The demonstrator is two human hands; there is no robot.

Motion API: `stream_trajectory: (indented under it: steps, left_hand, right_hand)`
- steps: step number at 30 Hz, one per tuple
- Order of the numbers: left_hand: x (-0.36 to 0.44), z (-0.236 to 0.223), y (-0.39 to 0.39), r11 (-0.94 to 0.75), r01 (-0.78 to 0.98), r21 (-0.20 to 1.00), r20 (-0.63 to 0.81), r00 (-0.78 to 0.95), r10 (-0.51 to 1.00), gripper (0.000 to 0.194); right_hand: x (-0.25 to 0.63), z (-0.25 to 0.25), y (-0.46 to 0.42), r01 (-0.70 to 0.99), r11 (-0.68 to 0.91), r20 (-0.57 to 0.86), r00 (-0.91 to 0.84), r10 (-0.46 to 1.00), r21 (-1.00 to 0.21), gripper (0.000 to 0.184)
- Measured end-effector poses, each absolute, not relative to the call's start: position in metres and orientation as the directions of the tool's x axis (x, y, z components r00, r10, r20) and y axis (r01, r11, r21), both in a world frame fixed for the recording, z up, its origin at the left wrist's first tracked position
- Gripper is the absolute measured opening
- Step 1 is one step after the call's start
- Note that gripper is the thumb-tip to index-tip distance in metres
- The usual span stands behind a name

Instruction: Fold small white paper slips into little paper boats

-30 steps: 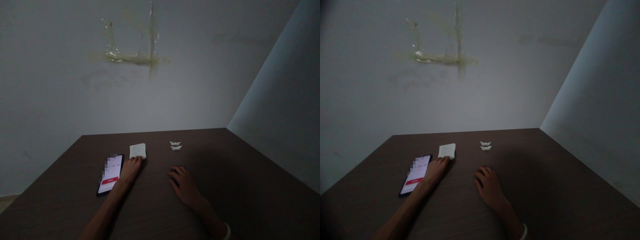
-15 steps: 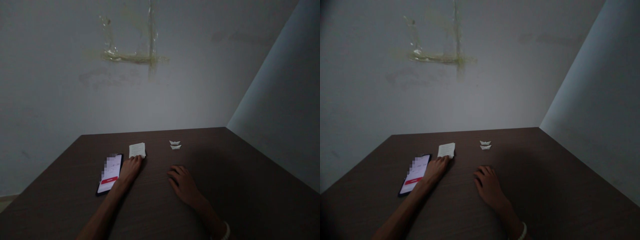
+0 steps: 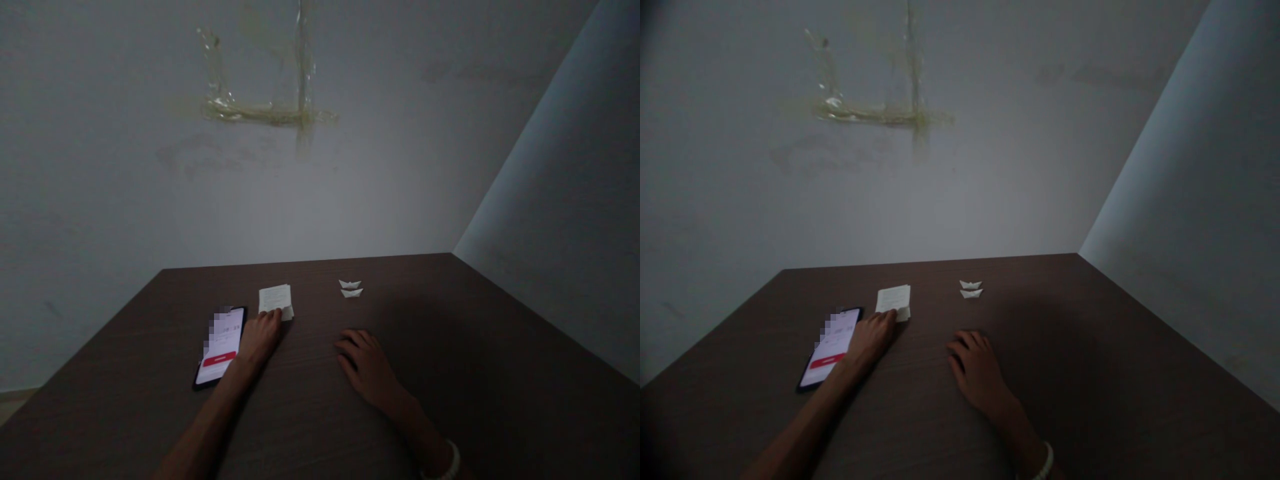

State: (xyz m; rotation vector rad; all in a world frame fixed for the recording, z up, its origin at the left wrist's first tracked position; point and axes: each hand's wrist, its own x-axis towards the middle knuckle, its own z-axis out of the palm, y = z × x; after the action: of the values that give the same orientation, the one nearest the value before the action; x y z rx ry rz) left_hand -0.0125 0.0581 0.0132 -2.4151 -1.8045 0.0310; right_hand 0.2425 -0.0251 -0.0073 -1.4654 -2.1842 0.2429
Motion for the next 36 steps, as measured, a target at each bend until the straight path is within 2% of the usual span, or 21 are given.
stream_trajectory:
  steps: [27, 36]
  left_hand:
    - [-0.012, 0.015, 0.051, -0.173, 0.985, -0.019, 0.163, 0.174, 0.971, 0.026]
    - [-0.010, 0.021, 0.050, -0.161, 0.987, -0.010, 0.250, 0.158, 0.955, 0.029]
  right_hand:
    - [0.243, -0.002, -0.026, 0.827, 0.402, 0.288, -0.305, 0.908, -0.392, 0.024]
    - [0.242, -0.005, -0.024, 0.822, 0.407, 0.296, -0.305, 0.905, -0.398, 0.023]
